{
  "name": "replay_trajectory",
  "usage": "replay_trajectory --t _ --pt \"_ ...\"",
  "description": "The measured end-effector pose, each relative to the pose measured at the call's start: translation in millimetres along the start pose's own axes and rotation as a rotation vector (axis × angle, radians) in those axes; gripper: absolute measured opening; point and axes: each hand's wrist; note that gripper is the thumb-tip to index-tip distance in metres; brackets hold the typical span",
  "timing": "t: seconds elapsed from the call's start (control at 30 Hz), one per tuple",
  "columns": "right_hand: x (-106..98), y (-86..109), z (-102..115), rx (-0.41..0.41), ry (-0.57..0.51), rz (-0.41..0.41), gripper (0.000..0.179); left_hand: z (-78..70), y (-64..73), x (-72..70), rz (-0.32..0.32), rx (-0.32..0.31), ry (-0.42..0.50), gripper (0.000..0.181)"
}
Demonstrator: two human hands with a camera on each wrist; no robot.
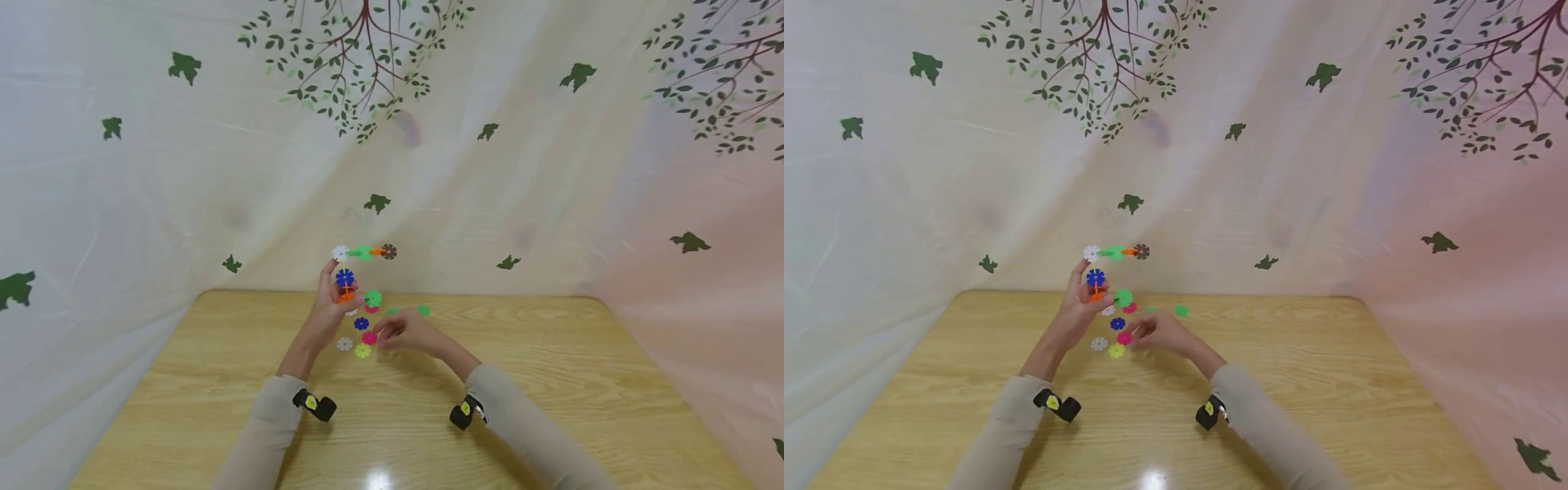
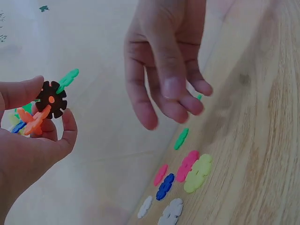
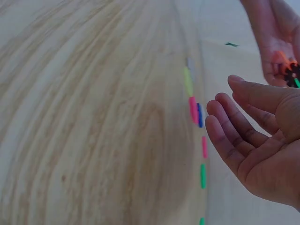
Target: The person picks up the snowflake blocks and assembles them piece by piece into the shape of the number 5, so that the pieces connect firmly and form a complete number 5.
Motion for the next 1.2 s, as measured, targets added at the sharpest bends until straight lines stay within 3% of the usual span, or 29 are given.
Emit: replay_trajectory --t 0.3,0.73,0.97,1.2 --pt "9.0 -7.7 -6.0 0.009 0.065 0.091 0.033 -0.9 -0.6 -8.0 0.048 -0.051 -0.037 0.092" --pt "20.3 -20.2 -11.2 -0.002 0.227 0.094 0.040 3.1 -2.0 -14.3 0.038 -0.091 -0.035 0.095" --pt "24.6 -23.2 -11.3 -0.034 0.283 0.113 0.035 2.9 -1.5 -13.8 0.039 -0.085 -0.044 0.095" --pt "25.8 -22.0 -7.3 -0.010 0.293 0.098 0.027 3.2 -0.4 -11.9 0.039 -0.091 -0.050 0.095"
Point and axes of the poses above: each hand's wrist, its own y-axis away from the middle knuckle, its own x-axis out of the palm, z = x × y, and after that the axes turned 4 degrees about z, right-handed
